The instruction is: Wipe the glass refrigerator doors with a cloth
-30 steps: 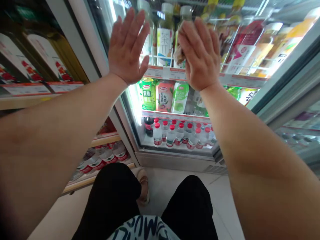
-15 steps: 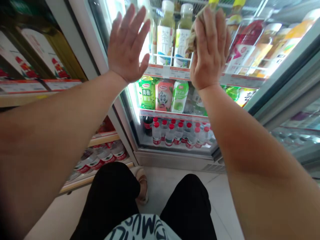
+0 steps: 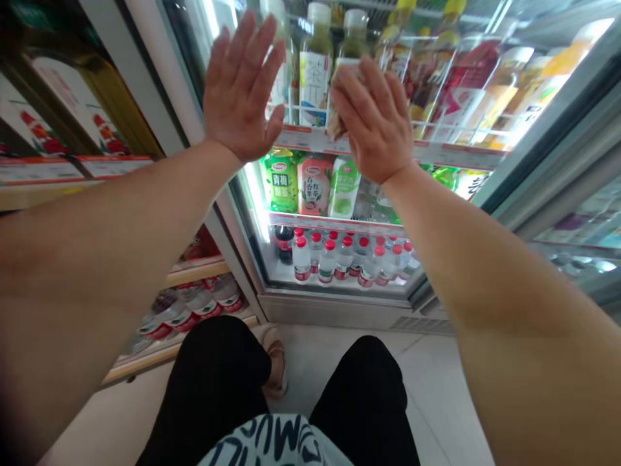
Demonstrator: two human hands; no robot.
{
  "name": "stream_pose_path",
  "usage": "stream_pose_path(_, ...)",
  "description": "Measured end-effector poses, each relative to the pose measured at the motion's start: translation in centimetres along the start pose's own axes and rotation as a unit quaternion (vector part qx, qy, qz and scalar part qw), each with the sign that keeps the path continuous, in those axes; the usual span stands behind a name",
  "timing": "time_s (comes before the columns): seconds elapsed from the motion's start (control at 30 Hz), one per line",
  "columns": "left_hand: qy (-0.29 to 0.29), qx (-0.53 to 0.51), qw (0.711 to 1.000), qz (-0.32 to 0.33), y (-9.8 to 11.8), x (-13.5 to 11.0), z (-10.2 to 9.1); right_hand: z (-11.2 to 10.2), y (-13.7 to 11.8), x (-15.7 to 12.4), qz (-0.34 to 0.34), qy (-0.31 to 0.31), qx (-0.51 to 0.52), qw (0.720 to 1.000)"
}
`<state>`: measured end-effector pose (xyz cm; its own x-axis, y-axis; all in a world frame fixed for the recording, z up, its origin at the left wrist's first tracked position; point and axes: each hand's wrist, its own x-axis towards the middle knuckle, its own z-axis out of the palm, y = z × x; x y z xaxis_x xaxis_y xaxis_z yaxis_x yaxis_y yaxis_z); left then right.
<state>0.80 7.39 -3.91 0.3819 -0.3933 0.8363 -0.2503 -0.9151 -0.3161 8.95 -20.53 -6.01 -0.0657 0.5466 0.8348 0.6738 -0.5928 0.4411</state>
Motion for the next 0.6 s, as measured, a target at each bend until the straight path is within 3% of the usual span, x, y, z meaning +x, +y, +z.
stream_pose_path(0.07,-0.004,-0.01,1.0,-0.012,0.2,0.2,-0.2,0.1,0.1,-0.1,-0.041,-0.029,0.011,0.999)
stream_pose_path(0.33,0.046,0.08,0.995,-0.047,1.0,3.4,-0.1,0.4,-0.4,-0.1,-0.014,-0.021,-0.004,1.0)
stream_pose_path(0.47,0.063,0.057,0.995,-0.054,1.7,3.3,0.4,0.3,-0.7,-0.2,-0.009,-0.03,-0.003,1.0)
stream_pose_path(0.6,0.079,0.046,0.994,-0.059,2.0,2.9,0.4,-1.2,-0.2,1.0,-0.024,-0.077,-0.009,0.997)
